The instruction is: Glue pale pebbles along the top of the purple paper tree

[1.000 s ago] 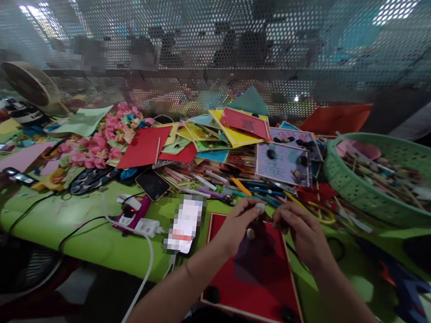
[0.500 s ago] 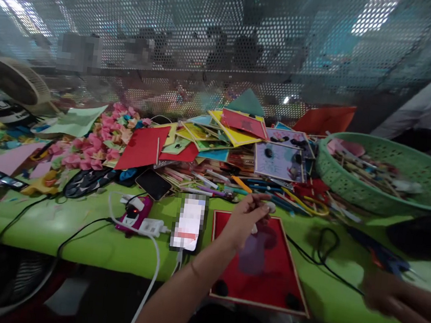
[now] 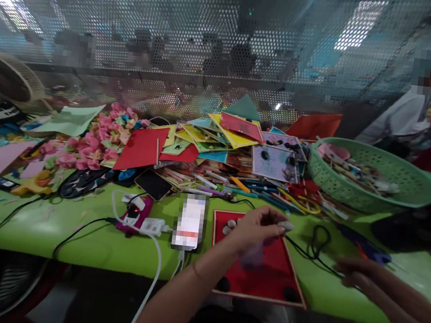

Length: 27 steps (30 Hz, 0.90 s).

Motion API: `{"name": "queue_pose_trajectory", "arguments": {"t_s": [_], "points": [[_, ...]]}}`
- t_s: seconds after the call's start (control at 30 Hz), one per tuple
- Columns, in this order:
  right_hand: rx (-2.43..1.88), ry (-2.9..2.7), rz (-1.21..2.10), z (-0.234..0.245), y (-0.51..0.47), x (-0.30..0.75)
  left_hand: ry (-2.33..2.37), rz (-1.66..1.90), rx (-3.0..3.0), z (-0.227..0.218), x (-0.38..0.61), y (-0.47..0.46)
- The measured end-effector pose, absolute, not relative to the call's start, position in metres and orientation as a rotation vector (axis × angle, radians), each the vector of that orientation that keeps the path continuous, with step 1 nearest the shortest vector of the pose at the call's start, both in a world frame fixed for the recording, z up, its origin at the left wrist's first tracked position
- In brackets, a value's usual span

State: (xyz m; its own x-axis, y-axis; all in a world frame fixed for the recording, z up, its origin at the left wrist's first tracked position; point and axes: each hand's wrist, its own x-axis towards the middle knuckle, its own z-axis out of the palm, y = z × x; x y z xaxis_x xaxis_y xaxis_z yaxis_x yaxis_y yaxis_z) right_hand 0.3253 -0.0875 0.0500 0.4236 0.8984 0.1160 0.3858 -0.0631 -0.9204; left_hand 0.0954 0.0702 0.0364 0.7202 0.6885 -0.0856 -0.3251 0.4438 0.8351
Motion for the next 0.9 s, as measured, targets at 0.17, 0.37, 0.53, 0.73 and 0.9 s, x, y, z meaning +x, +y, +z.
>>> {"name": "queue_pose_trajectory", "arguments": {"t_s": [0.17,0.37,0.53,0.73,0.9], "points": [[-1.503,-1.176,0.789,0.041,-0.027,0.276,0.409,0.713,1.139,0.029,0.096,0.07],[-1.339,-1.043,0.859,0.015,-0.011,0.262,0.518,0.809,1.323,0.021,0.098,0.07],[-1.335,-0.943,0.866,0.004,-0.018,0.268,0.491,0.747,1.413,0.019,0.099,0.069],[-1.244,-0.725,0.906,0.007,-0.023,0.276,0.593,0.779,1.526,0.029,0.092,0.072],[-1.252,-0.618,0.943,0.004,-0.026,0.282,0.407,0.554,1.752,0.037,0.084,0.072]]}}
